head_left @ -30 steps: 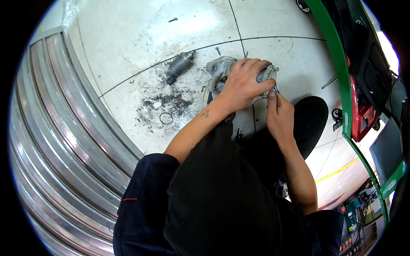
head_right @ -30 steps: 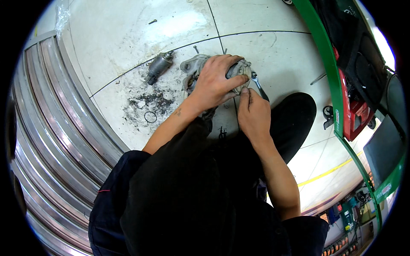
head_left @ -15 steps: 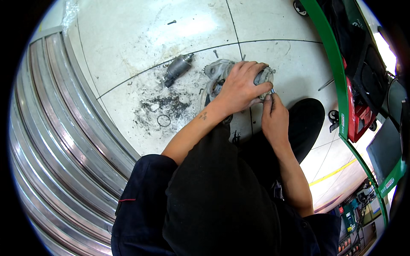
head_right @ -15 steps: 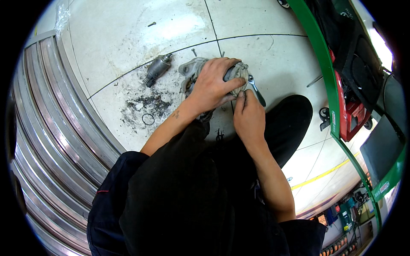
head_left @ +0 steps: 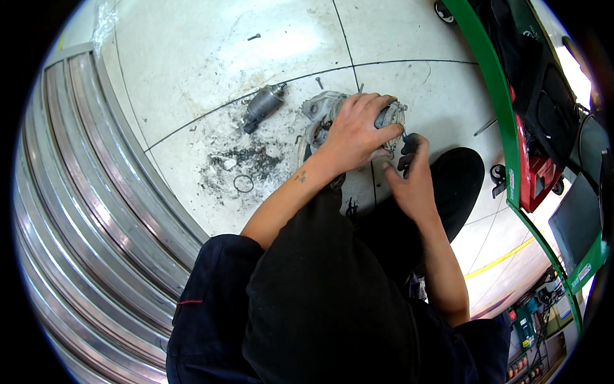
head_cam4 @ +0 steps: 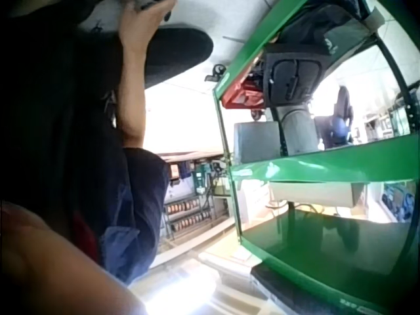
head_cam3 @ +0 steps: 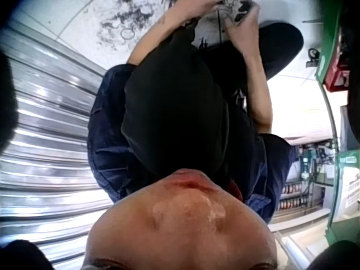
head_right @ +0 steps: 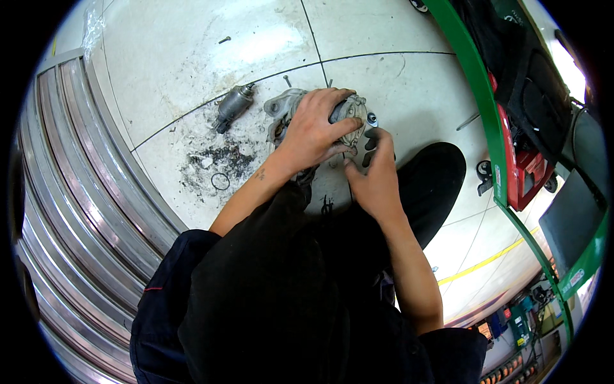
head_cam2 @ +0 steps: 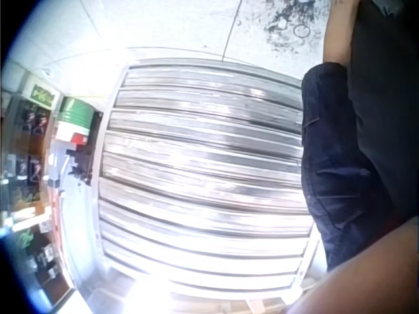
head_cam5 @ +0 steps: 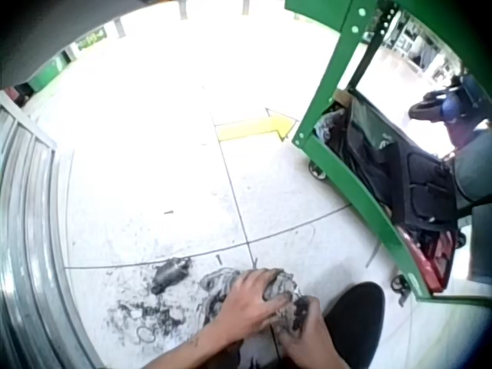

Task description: The person sits on the floor and disassembles a mechanical part, likely a starter motor, using a screwdriver and a wrench. They remove screws and separate the housing to expose internal components.

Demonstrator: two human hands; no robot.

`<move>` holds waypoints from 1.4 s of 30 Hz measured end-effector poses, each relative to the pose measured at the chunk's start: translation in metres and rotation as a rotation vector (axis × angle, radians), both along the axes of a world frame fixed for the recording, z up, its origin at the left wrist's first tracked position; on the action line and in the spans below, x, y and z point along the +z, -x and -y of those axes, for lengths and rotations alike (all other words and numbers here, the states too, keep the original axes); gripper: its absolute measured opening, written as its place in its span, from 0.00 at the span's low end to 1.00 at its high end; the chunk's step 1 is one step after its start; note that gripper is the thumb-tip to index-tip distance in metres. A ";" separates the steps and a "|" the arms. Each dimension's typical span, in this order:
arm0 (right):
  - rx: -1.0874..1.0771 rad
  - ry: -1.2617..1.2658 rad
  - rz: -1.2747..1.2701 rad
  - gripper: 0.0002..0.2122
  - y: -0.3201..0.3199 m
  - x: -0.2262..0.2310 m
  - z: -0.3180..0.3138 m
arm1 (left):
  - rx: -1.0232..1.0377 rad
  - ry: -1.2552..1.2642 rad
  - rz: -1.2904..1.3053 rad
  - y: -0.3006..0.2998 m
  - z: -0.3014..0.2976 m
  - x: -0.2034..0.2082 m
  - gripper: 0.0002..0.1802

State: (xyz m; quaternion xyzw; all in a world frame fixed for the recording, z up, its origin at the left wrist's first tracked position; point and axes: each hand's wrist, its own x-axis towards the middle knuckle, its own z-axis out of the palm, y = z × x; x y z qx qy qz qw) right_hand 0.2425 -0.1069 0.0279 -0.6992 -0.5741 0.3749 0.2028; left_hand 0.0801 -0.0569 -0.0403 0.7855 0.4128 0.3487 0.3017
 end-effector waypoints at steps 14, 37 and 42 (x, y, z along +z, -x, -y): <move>0.084 0.098 0.147 0.09 0.007 -0.005 -0.003 | -0.004 0.001 0.005 0.001 0.002 0.001 0.32; -0.027 0.206 0.029 0.13 0.004 0.011 -0.014 | -0.057 0.043 -0.011 0.006 0.001 0.005 0.36; 0.007 0.355 0.077 0.13 0.003 0.014 -0.018 | -0.046 0.037 -0.022 0.005 0.001 0.004 0.34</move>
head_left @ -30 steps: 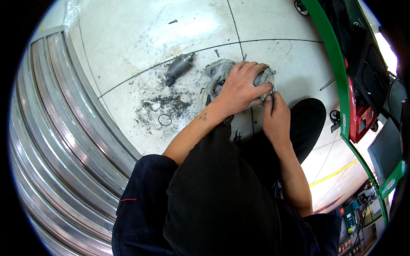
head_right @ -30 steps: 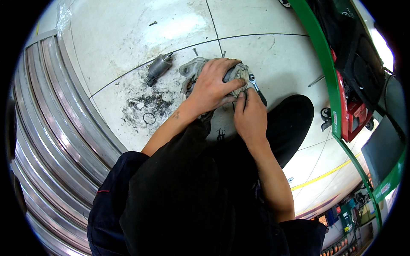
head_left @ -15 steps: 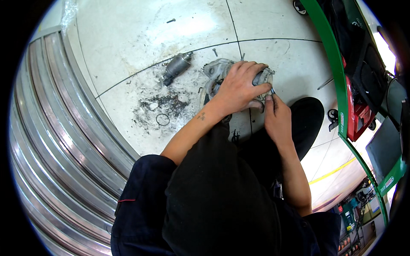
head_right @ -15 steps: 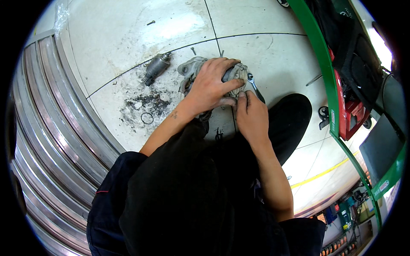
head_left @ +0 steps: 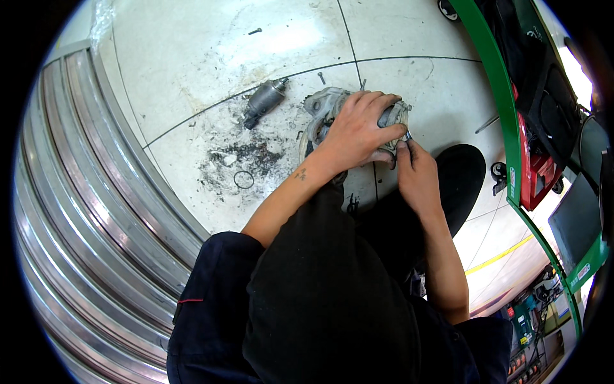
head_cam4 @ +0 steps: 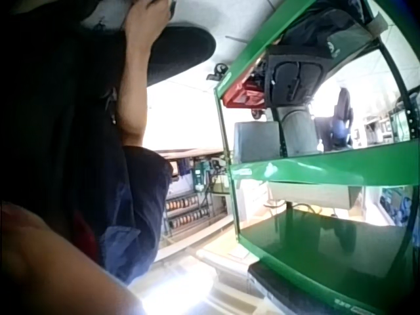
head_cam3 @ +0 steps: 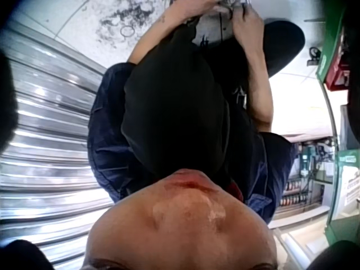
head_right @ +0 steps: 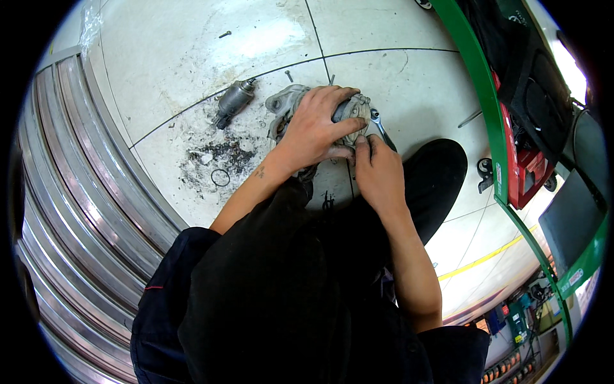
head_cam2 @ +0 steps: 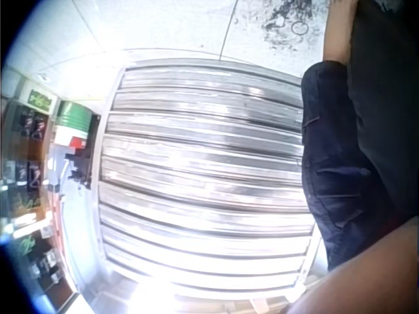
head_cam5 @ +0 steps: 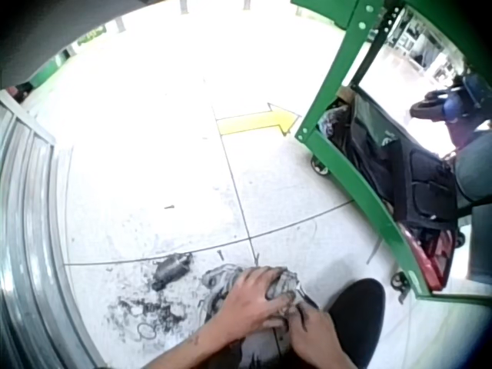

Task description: The person sits on the floor and disassembles a mechanical part, likely a starter motor, using a screwdriver and a wrench. They remove screws and separate the housing to expose internal components.

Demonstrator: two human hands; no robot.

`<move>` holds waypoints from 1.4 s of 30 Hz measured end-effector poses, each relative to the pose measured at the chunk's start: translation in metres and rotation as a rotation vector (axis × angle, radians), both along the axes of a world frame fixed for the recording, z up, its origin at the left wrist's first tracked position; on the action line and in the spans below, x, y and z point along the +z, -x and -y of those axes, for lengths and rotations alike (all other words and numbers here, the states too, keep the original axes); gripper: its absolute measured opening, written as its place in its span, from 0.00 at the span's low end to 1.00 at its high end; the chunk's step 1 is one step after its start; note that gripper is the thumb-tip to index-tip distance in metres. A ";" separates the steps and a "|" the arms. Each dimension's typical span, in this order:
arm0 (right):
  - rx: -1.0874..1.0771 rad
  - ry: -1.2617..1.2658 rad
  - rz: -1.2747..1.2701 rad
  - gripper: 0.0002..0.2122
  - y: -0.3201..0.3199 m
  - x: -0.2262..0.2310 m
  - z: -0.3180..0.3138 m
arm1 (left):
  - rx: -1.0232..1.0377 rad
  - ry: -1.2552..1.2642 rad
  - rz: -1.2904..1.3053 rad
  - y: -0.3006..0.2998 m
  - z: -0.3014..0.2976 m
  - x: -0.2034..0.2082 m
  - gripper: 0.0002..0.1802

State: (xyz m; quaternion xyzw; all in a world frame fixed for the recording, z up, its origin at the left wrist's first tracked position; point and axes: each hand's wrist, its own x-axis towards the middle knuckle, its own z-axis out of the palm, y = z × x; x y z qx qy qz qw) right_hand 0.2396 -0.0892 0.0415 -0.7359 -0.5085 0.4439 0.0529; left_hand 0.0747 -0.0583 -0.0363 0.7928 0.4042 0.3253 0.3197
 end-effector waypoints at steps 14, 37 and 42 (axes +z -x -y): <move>-0.152 -0.155 -0.026 0.14 -0.009 0.005 -0.027 | -0.008 -0.011 0.024 0.000 0.000 -0.002 0.32; 0.021 -0.024 0.150 0.16 -0.012 0.007 -0.072 | -0.026 -0.028 -0.001 -0.003 0.004 -0.001 0.27; 0.181 -0.295 0.011 0.15 -0.013 0.000 -0.060 | -0.018 -0.027 -0.012 -0.002 0.007 -0.002 0.28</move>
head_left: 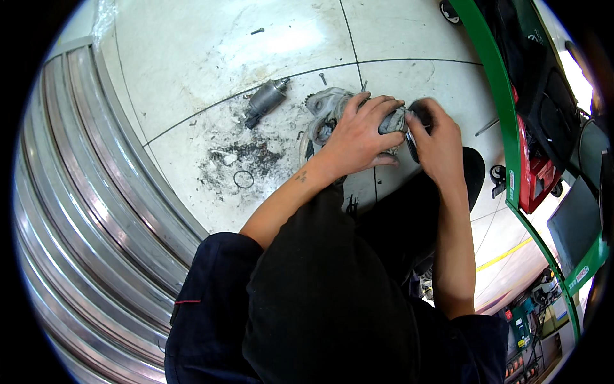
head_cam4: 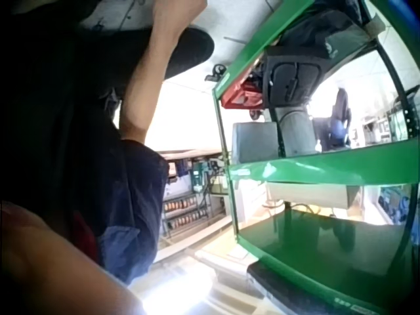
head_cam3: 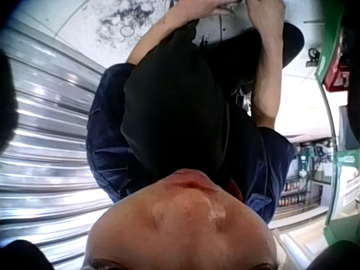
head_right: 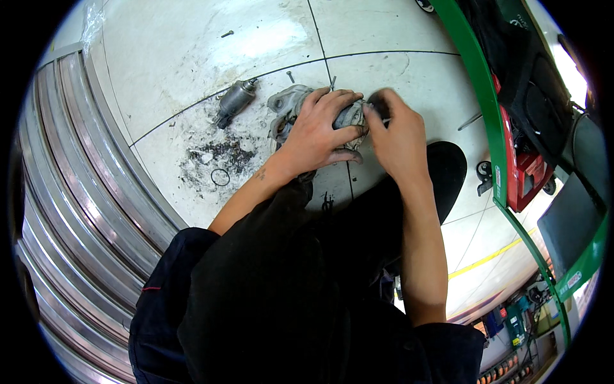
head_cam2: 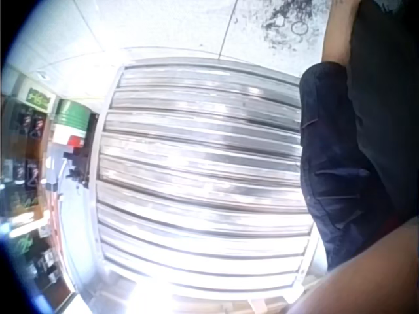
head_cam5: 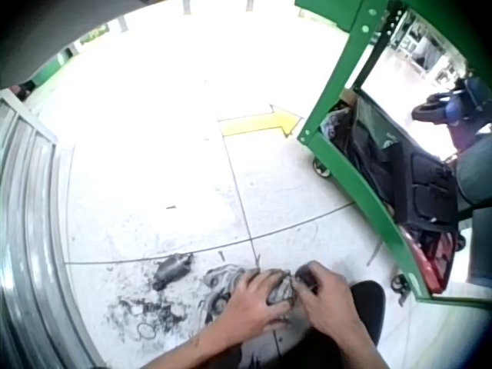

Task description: The person sits on the floor and disassembles a mechanical part, likely a starter motor, using a screwdriver and a wrench. They remove screws and separate the housing to expose internal components.

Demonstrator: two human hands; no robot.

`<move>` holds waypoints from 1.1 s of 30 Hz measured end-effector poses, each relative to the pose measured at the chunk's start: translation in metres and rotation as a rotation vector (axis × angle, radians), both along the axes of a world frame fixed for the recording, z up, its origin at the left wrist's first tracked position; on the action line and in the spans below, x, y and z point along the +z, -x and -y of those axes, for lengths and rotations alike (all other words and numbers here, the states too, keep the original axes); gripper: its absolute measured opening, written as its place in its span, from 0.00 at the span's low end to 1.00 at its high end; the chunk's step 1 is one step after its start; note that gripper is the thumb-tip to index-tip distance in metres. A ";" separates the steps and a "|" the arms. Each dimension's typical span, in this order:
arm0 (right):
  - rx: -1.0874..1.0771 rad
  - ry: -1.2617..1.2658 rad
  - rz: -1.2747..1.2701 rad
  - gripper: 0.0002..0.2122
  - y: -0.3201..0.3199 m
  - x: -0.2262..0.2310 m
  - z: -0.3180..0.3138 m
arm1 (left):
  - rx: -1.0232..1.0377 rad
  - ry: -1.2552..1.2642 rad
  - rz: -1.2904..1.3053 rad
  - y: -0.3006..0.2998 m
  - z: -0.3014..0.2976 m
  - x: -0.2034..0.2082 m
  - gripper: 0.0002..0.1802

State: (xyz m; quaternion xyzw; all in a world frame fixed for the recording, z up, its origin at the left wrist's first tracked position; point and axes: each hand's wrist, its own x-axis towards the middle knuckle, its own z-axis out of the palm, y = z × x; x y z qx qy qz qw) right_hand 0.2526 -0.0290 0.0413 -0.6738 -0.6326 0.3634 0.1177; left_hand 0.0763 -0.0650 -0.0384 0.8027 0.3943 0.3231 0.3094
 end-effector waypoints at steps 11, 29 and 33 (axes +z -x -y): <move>-0.242 0.150 -0.079 0.12 -0.001 -0.002 0.006 | 0.004 0.014 -0.006 -0.002 -0.003 0.000 0.25; -0.246 0.141 -0.068 0.14 -0.009 -0.004 0.007 | 0.028 -0.021 -0.008 -0.008 -0.003 -0.002 0.26; -0.194 0.007 -0.036 0.13 -0.011 -0.006 0.012 | 0.032 -0.019 -0.011 -0.006 -0.002 -0.002 0.26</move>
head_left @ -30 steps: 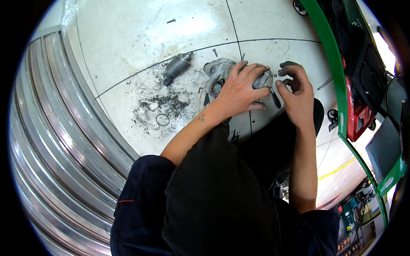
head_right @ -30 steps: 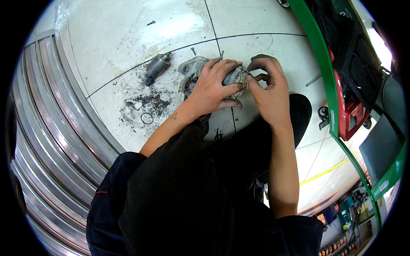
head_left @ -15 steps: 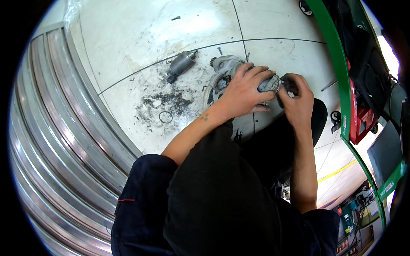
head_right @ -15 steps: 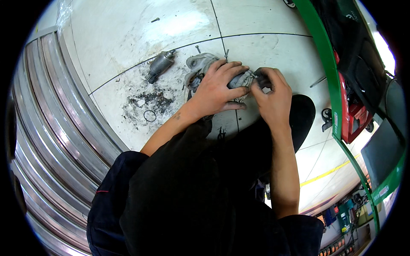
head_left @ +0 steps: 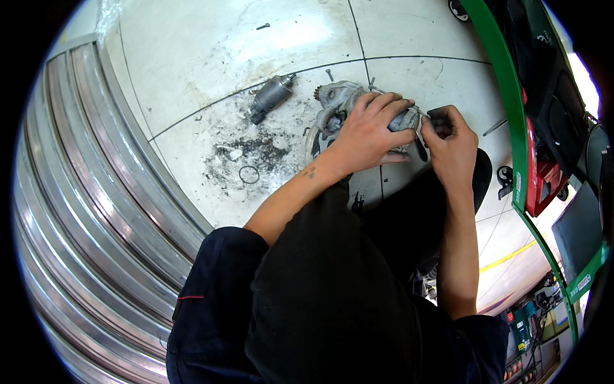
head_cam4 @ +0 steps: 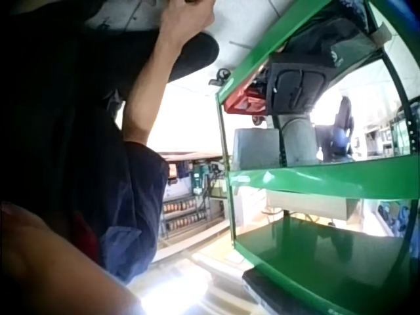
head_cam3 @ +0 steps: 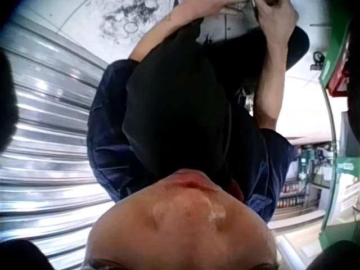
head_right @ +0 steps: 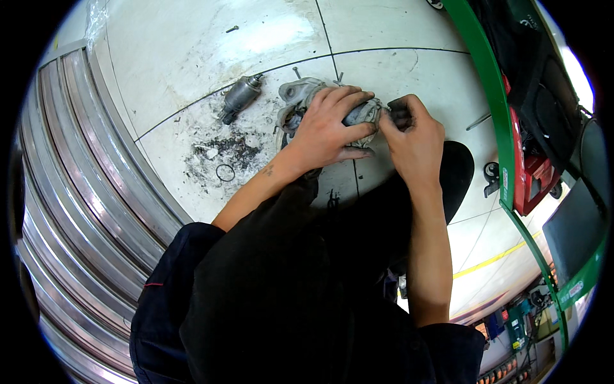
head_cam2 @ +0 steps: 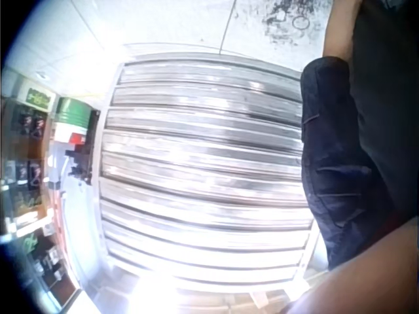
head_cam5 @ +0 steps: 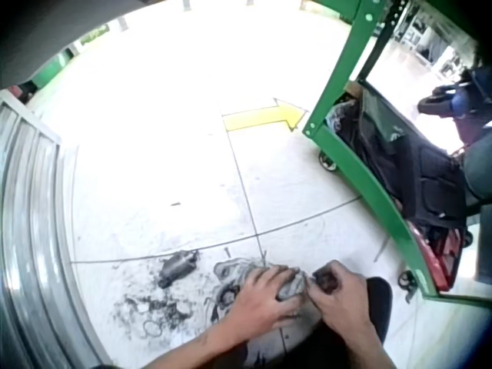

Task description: The person sits on the floor and disassembles a mechanical part, likely a starter motor, using a screwdriver and a wrench. They remove screws and separate the housing to expose internal components.

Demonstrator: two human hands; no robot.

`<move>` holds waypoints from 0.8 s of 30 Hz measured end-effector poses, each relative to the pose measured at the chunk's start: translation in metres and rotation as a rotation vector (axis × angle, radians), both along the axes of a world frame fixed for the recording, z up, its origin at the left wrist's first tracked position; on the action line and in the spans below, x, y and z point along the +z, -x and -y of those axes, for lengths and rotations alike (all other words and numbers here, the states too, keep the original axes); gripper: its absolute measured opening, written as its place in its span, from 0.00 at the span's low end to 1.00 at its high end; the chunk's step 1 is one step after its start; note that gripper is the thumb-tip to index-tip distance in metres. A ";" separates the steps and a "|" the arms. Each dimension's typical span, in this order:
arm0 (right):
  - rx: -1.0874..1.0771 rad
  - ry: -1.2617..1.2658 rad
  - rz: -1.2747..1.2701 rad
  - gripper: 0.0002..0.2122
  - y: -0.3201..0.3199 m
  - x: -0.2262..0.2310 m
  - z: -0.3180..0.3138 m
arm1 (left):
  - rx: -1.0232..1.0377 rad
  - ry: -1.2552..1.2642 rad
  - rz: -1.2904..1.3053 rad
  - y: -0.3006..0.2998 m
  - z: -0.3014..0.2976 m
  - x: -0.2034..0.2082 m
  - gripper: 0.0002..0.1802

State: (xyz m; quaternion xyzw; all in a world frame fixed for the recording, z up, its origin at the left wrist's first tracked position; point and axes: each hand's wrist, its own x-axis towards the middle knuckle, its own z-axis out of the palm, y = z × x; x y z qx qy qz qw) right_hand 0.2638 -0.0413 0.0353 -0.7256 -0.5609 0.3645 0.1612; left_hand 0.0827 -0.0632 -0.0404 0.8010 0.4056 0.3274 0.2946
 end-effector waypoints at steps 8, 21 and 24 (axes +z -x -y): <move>-0.226 -0.119 -0.190 0.06 -0.066 0.014 0.011 | 0.010 0.014 0.010 -0.001 -0.001 0.001 0.27; 0.008 0.114 0.287 0.19 -0.033 -0.048 0.034 | -0.015 0.029 -0.022 0.004 -0.005 0.005 0.30; -0.022 0.220 0.023 0.20 -0.002 -0.013 0.048 | -0.018 0.054 -0.022 0.004 -0.007 0.006 0.30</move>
